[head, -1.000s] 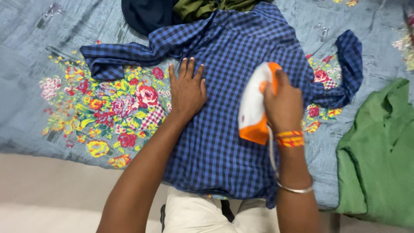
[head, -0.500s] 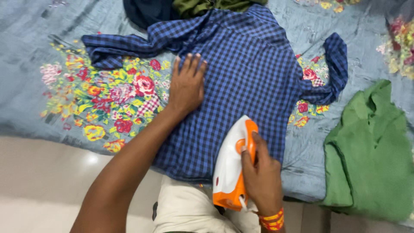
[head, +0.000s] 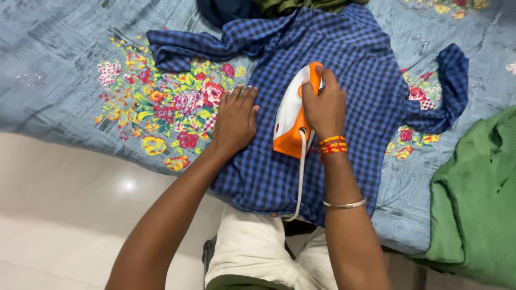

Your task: The person irons a blue checkered shirt laid on a floral bedsheet. They smooth the fabric, button the collar, and use an electric iron to press the front, sleeves, and collar areas.

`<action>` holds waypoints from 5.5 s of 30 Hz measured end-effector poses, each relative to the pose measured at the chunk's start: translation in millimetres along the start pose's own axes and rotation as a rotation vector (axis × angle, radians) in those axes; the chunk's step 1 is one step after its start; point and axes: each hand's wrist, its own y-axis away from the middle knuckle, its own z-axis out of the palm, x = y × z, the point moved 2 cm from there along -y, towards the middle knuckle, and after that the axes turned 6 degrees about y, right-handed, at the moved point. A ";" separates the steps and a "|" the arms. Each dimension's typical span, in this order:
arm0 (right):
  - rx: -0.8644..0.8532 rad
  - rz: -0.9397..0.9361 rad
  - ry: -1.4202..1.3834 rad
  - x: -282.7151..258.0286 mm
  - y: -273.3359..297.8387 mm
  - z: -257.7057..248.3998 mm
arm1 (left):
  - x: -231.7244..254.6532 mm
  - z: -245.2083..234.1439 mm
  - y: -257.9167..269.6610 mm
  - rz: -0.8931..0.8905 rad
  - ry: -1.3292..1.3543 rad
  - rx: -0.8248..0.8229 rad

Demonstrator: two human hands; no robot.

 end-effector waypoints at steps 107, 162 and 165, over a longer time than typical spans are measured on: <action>-0.063 -0.436 0.076 162.2 -131.9 -54.4 | 11.3 150.3 -239.7 0.138 -0.135 -0.137; -0.101 0.107 0.645 159.8 -140.7 -62.5 | -23.7 169.8 -242.0 0.110 -0.112 -0.076; -0.079 0.033 0.615 152.5 -124.5 -68.9 | -23.5 170.7 -242.9 0.103 -0.112 -0.084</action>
